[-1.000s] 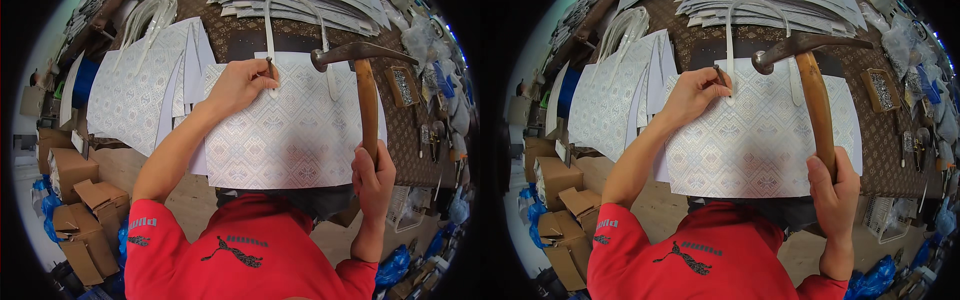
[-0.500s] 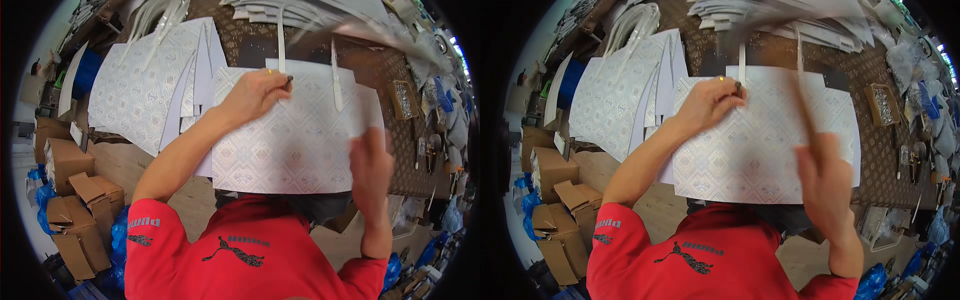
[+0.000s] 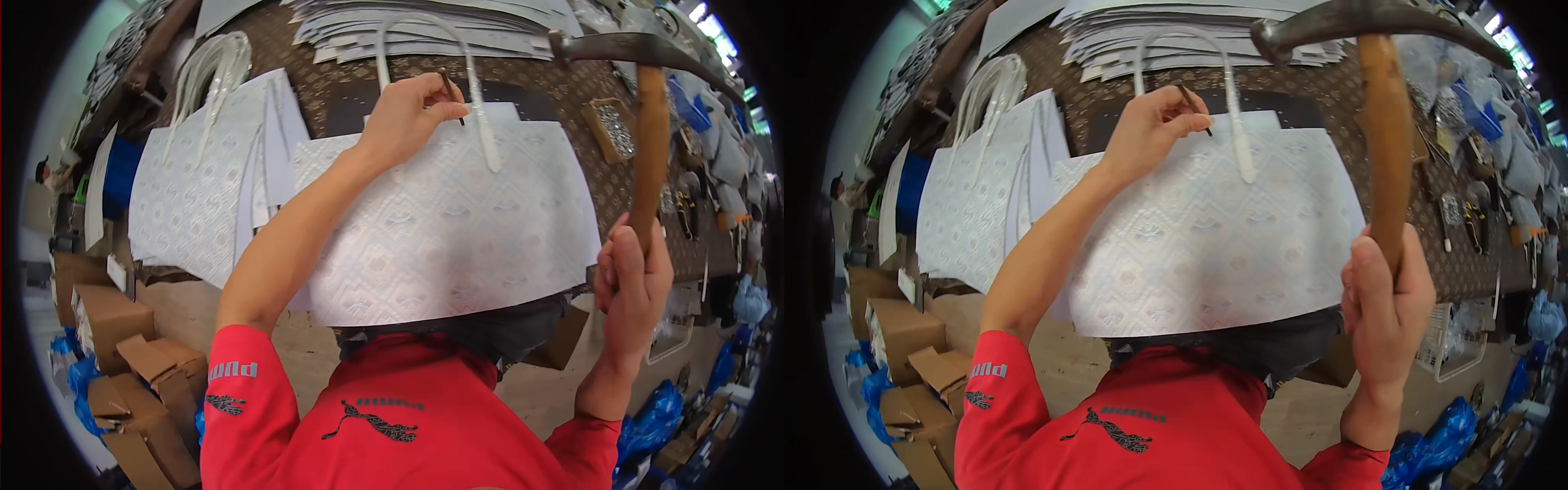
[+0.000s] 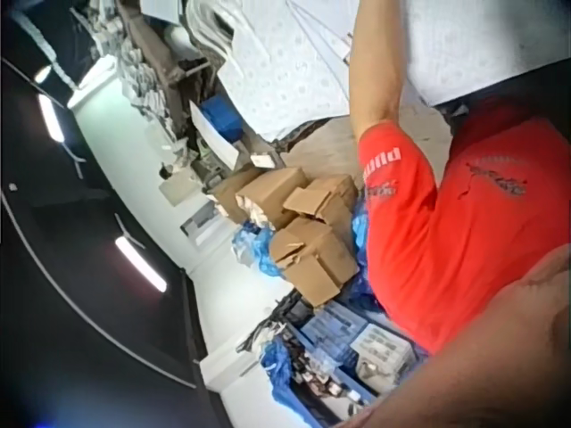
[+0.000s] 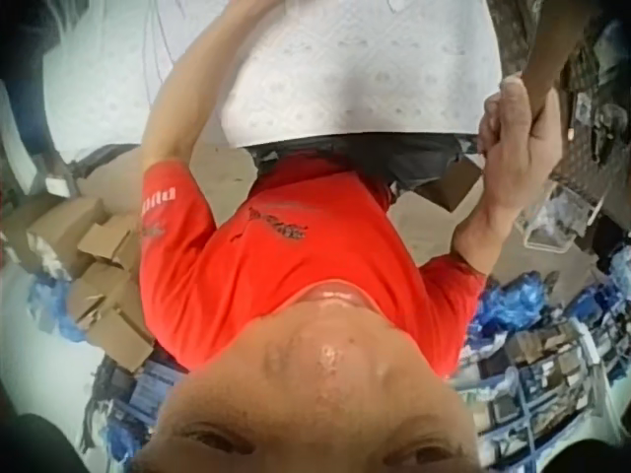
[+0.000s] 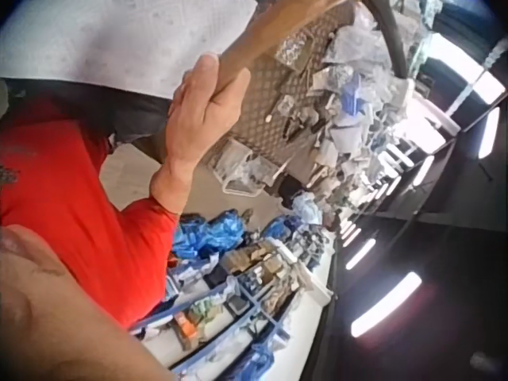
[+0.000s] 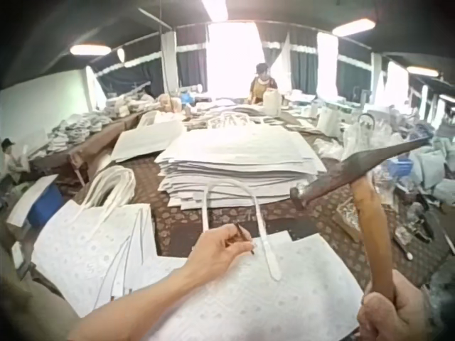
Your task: Assembling bags by hammering metal studs into the handle attachments.
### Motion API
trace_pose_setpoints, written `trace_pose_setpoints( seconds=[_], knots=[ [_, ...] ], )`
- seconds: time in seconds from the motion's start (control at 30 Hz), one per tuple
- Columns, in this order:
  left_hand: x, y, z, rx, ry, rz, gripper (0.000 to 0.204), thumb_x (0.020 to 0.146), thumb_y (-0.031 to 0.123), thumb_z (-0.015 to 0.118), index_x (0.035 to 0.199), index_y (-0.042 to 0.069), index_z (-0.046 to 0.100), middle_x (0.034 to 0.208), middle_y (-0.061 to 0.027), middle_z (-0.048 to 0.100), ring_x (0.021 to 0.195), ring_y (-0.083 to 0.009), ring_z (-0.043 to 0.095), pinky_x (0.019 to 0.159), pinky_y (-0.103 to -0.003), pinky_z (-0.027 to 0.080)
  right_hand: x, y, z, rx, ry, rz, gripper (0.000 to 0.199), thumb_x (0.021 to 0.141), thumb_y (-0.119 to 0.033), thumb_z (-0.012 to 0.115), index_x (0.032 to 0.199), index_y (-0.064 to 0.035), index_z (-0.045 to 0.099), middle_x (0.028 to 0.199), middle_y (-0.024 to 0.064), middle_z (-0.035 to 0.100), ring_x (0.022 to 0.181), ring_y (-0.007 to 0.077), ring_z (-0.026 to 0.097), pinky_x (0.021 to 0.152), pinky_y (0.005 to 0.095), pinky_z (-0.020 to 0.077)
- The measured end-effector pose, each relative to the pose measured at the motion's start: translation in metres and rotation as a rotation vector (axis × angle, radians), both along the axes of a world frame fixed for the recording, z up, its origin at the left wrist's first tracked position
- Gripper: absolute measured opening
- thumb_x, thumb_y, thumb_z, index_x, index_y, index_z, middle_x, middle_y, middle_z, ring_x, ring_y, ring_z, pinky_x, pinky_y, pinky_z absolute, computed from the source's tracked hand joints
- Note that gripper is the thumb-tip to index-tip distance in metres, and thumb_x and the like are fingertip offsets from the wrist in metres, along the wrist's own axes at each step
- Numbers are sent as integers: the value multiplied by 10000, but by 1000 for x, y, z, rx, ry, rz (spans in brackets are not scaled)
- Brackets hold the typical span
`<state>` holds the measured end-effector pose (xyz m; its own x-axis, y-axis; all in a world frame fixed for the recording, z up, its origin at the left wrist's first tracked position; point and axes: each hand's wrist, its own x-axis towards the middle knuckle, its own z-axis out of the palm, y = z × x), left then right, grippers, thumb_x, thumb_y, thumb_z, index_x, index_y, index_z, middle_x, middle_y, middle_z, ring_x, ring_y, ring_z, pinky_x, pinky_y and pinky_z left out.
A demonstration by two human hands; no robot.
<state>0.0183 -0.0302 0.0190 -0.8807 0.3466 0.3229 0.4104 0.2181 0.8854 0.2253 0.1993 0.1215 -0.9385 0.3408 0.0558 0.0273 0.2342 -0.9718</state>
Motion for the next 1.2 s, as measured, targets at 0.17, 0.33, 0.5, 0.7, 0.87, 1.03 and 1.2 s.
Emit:
trace_pose_setpoints(
  seconds=[0.17, 0.33, 0.5, 0.7, 0.87, 1.03, 1.2],
  knots=[
    [-9, 39, -13, -78, -32, -67, 155, 889, 135, 725, 953, -4, 698, 840, -106, 721, 741, -179, 651, 726, -312, 503, 5, 24, -18, -4, -42, 8, 202, 1050, -244, 544, 996, -49, 543, 651, -33, 448, 419, 0, 305, 380, 181, 226],
    [-7, 51, -19, -151, 5, -97, 141, 893, 129, 715, 959, 6, 695, 818, -115, 717, 731, -199, 655, 712, -319, 504, 0, 36, -24, -57, -87, -14, 209, 1031, -229, 593, 946, -41, 561, 653, -42, 470, 478, 8, 368, 424, 182, 277],
    [-4, 50, -11, -221, 17, -89, 100, 938, 92, 674, 962, -5, 685, 844, -61, 706, 765, -113, 617, 731, -270, 486, -5, 37, -29, -9, -67, 1, 212, 1042, -247, 569, 984, -44, 560, 650, -35, 464, 445, -1, 341, 399, 178, 251],
    [-7, 51, -11, -287, 125, -130, 110, 942, 102, 660, 964, -6, 667, 835, -106, 691, 750, -184, 637, 738, -309, 502, -12, 32, -10, 111, 26, -49, 199, 1033, -222, 584, 978, -32, 574, 655, -32, 497, 481, 4, 386, 426, 185, 286],
    [-8, 51, -15, -337, 353, -156, 121, 934, 110, 655, 974, -4, 652, 827, -156, 662, 740, -283, 647, 722, -341, 506, -26, 32, 7, -10, 318, -20, 175, 1033, -209, 567, 1000, -37, 572, 645, -25, 510, 489, 18, 417, 424, 193, 304],
    [-9, 54, -18, -294, 441, -174, 126, 932, 117, 650, 966, -4, 645, 833, -184, 644, 756, -323, 645, 718, -350, 510, -52, 54, -43, 710, 26, 290, 199, 1053, -223, 535, 973, -42, 556, 631, -43, 438, 434, 23, 324, 394, 193, 254],
    [1, 53, -19, -269, 299, -8, 128, 945, 123, 639, 939, -5, 639, 848, -157, 679, 779, -272, 675, 730, -354, 519, -22, 38, -10, 323, -109, 130, 195, 1050, -232, 550, 972, -54, 552, 642, -47, 440, 451, 6, 324, 399, 189, 253]
  ],
)
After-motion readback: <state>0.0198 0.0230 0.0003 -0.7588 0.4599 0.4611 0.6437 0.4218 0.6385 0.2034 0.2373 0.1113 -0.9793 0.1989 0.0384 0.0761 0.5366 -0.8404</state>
